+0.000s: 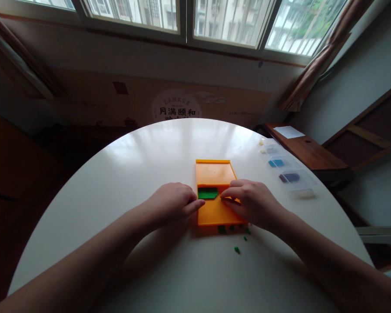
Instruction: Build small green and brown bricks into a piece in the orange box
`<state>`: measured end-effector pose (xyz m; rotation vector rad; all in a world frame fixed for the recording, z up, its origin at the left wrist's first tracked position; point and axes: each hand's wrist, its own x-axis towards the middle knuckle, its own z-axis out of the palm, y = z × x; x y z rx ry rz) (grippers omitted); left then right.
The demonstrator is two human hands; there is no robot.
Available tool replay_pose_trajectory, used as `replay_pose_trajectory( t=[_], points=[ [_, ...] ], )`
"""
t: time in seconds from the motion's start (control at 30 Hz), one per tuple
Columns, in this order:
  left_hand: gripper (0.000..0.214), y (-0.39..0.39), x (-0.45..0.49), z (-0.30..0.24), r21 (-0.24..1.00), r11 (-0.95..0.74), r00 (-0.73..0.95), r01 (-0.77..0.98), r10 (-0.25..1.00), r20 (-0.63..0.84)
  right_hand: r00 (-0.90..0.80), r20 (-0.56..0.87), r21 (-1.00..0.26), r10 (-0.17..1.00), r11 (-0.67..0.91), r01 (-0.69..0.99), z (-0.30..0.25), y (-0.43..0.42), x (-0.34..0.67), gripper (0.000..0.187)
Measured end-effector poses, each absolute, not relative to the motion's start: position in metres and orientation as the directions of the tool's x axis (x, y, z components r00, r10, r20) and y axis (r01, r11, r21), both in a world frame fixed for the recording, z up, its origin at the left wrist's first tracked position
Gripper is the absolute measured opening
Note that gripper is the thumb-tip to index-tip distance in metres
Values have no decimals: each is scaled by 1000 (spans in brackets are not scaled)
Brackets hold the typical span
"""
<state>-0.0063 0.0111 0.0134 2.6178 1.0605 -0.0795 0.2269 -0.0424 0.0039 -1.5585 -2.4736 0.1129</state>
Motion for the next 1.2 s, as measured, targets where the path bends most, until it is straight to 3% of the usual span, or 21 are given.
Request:
replay_pose_trajectory(
  t=[0.37, 1.2],
  points=[
    [46, 12, -8, 9, 275, -676, 726, 683, 668, -161, -293, 179, -184, 939, 325, 928, -1, -40, 221, 13],
    [47, 11, -7, 12, 289, -673, 727, 681, 668, -158, -236, 123, -203, 964, 258, 945, 6, -41, 208, 21]
  ],
)
